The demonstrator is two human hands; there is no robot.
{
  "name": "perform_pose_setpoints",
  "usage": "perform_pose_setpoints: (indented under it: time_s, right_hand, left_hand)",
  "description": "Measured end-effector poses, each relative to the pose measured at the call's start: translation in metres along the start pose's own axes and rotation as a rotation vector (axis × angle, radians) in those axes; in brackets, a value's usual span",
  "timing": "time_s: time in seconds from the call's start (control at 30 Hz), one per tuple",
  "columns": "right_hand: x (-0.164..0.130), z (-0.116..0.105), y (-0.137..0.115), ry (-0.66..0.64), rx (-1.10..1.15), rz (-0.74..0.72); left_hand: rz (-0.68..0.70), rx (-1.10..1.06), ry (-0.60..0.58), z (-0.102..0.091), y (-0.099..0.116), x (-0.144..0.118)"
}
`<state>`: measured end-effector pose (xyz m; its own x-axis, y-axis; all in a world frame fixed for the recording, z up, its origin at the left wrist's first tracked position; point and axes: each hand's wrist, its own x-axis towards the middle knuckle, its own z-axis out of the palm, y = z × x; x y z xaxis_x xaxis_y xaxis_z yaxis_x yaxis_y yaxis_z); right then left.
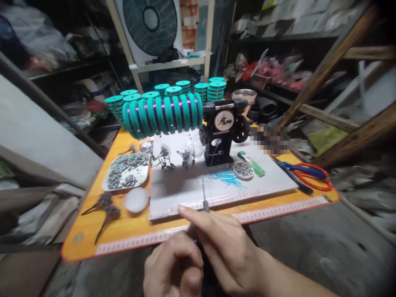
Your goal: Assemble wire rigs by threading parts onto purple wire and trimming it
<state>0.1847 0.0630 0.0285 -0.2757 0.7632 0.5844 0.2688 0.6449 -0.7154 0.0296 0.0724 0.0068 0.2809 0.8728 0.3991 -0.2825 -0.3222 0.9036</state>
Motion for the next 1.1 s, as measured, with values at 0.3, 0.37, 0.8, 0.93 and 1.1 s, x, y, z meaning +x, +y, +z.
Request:
perform_pose_setpoints:
  time_s: [0.3,0.37,0.8,0.93,1.1]
  right_hand:
    - [0.01,0.01,-0.007,0.328,1.212,0.609]
    - [0.01,0.006,-0.007,0.281,1.192,0.624]
    - [-0.01,0.014,-0.011,0.328,0.58,0.414]
    - [0.001,0.022,-0.008,0.511,0.971,0.579]
    - [0.007,0.013,-0.006,0.592,0.956,0.689]
  left_hand:
    - [-0.423,-0.977,0.307,0.044,0.014,0.014]
    - [-0.408,-0.947,0.285,0.043,0.012,0.012]
    - [-0.353,-0.715,0.264,0.039,0.017,0.017]
    - [-0.387,-1.053,0.332,0.05,0.014,0.017]
    - [-0.47,-1.111,0.39,0.051,0.012,0.017]
